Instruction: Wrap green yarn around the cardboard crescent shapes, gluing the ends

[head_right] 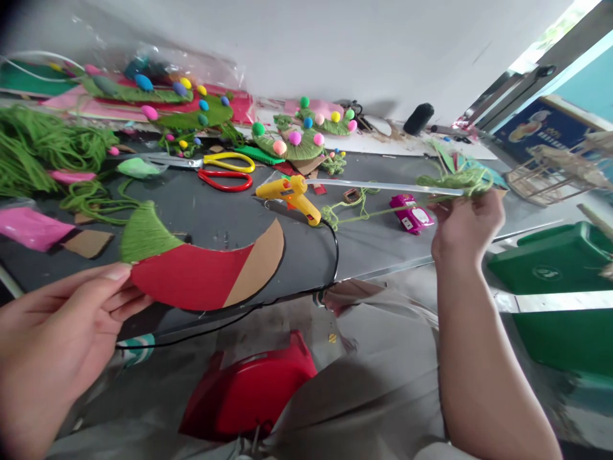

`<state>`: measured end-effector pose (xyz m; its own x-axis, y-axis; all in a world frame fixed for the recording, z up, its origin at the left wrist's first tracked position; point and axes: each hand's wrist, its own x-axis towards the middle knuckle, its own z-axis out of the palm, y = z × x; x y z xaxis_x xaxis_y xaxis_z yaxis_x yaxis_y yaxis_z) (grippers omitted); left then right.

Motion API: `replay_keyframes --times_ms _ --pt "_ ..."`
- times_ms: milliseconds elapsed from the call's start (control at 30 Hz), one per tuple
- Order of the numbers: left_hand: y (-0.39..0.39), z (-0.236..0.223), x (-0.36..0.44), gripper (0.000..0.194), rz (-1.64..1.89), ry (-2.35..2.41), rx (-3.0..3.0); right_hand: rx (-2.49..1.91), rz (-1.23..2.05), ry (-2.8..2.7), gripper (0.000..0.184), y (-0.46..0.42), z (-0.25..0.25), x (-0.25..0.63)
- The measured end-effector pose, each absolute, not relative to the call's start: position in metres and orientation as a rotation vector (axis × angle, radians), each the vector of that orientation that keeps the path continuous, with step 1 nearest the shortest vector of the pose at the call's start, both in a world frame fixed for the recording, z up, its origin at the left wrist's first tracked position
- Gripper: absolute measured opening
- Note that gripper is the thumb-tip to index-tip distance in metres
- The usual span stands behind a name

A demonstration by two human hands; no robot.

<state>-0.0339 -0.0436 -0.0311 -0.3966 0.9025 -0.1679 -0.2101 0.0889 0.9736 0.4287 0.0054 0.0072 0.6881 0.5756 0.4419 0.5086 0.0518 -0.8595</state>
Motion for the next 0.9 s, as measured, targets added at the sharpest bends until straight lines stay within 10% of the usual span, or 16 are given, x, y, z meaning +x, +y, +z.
replay_keyframes --times_ms 433,533,900 --pt "-0.046 -0.032 -0.033 0.012 1.492 1.436 0.766 -1.486 0.235 -0.577 0.007 0.009 0.019 0.449" --pt "-0.045 -0.033 -0.035 0.013 1.504 1.428 0.777 -1.44 0.395 -0.543 0.039 0.005 0.019 0.457" --pt "-0.045 -0.033 -0.033 0.012 1.515 1.445 0.791 -1.988 0.71 -1.508 0.027 -0.023 0.023 0.41"
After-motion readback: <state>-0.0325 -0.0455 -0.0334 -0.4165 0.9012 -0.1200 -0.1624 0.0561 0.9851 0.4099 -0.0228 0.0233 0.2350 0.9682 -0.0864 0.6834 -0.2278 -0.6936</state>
